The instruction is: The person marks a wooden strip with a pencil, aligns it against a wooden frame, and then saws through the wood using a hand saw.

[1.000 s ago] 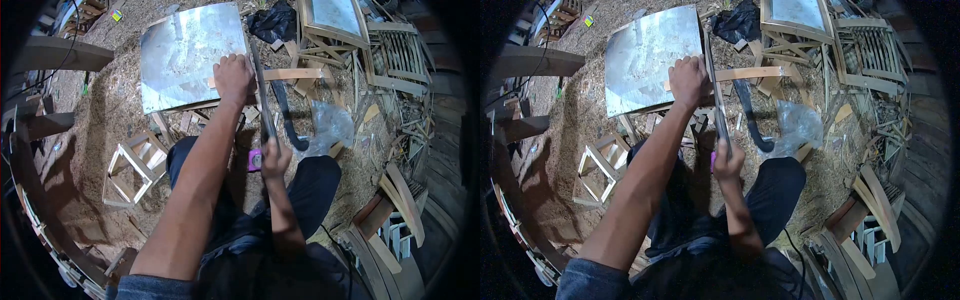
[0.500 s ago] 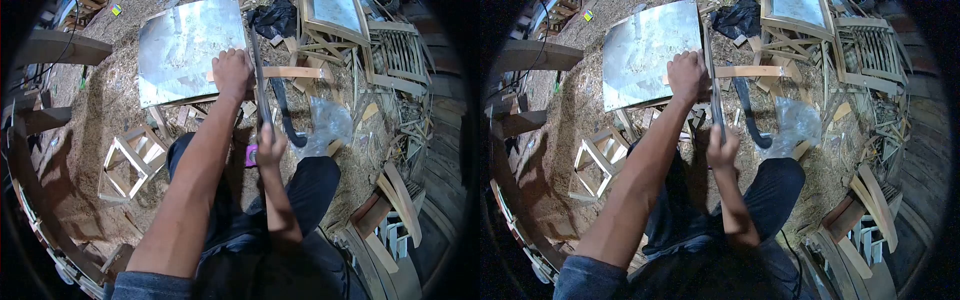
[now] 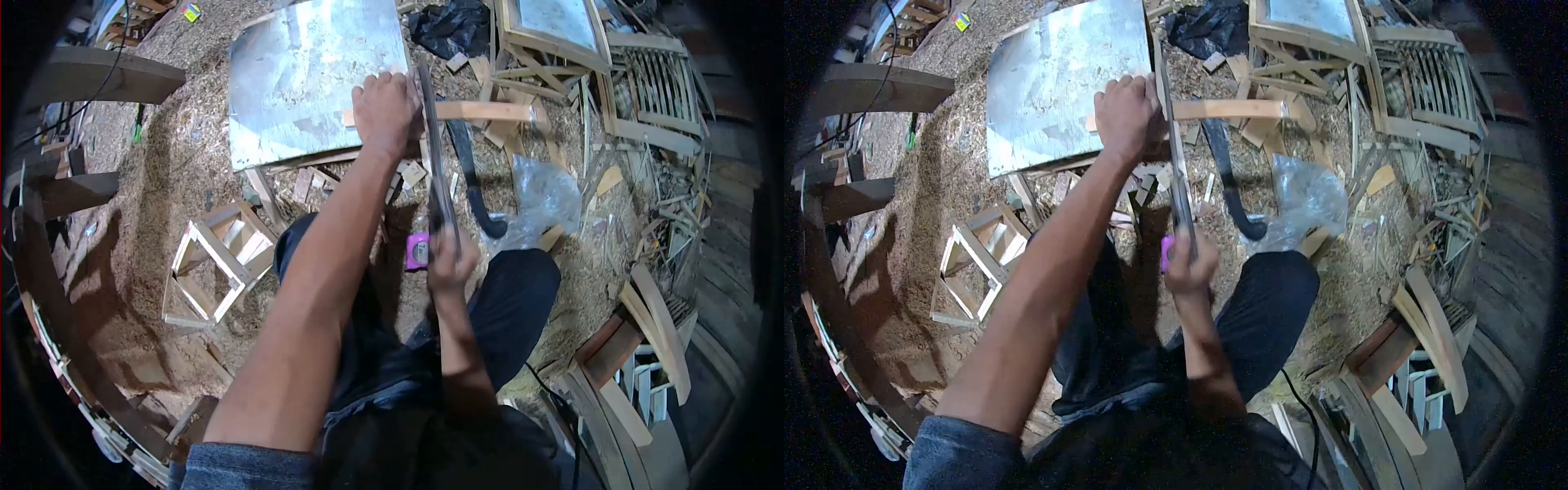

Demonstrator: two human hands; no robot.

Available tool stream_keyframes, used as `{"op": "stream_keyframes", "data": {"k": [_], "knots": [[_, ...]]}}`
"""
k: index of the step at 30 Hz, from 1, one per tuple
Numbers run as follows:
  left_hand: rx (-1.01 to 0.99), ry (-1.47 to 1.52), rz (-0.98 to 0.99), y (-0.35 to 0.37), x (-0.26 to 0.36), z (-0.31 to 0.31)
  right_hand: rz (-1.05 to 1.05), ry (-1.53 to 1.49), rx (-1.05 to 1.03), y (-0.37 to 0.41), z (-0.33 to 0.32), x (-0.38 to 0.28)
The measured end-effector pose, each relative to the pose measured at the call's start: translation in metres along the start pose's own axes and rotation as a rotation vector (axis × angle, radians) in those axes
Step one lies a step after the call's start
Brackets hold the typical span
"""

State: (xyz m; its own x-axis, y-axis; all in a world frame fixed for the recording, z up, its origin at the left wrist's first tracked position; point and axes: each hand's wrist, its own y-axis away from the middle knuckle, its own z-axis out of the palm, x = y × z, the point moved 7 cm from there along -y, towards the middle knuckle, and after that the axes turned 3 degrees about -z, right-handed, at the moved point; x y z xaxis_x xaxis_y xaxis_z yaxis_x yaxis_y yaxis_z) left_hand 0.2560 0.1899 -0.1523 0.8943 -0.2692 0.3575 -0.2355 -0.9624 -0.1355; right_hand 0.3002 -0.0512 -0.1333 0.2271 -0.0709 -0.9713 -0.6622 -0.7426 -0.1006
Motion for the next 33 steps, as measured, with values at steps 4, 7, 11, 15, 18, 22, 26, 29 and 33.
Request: {"op": "stream_keyframes", "data": {"k": [4, 7, 11, 15, 18, 22, 26, 29, 33], "knots": [[0.032, 0.035, -0.020, 0.000, -0.001, -0.003, 0.107, 0.038, -0.059, -0.052, 0.029, 0.001], [0.047, 0.031, -0.033, -0.005, -0.001, -0.003, 0.064, -0.024, -0.014, 0.005, -0.001, 0.006], [0.073, 0.023, -0.015, -0.007, -0.001, -0.003, 0.028, -0.042, -0.024, -0.013, 0.005, 0.012], [0.094, 0.006, 0.005, -0.004, -0.002, -0.003, 0.062, 0.106, -0.090, -0.050, 0.020, 0.000], [0.065, 0.016, -0.008, -0.005, -0.002, -0.002, -0.009, -0.034, -0.048, 0.014, -0.009, 0.007], [0.055, 0.040, -0.009, -0.005, -0.002, -0.002, 0.086, 0.006, -0.102, -0.047, 0.016, 0.001], [0.027, -0.011, 0.003, -0.004, 0.000, -0.002, 0.041, 0.055, -0.023, -0.022, 0.014, 0.027], [-0.013, -0.015, -0.016, -0.006, 0.000, -0.001, 0.115, -0.071, -0.053, 0.007, -0.001, 0.001], [0.041, 0.052, -0.038, -0.009, -0.004, -0.001, 0.065, 0.018, -0.013, -0.043, 0.016, 0.001]]}}
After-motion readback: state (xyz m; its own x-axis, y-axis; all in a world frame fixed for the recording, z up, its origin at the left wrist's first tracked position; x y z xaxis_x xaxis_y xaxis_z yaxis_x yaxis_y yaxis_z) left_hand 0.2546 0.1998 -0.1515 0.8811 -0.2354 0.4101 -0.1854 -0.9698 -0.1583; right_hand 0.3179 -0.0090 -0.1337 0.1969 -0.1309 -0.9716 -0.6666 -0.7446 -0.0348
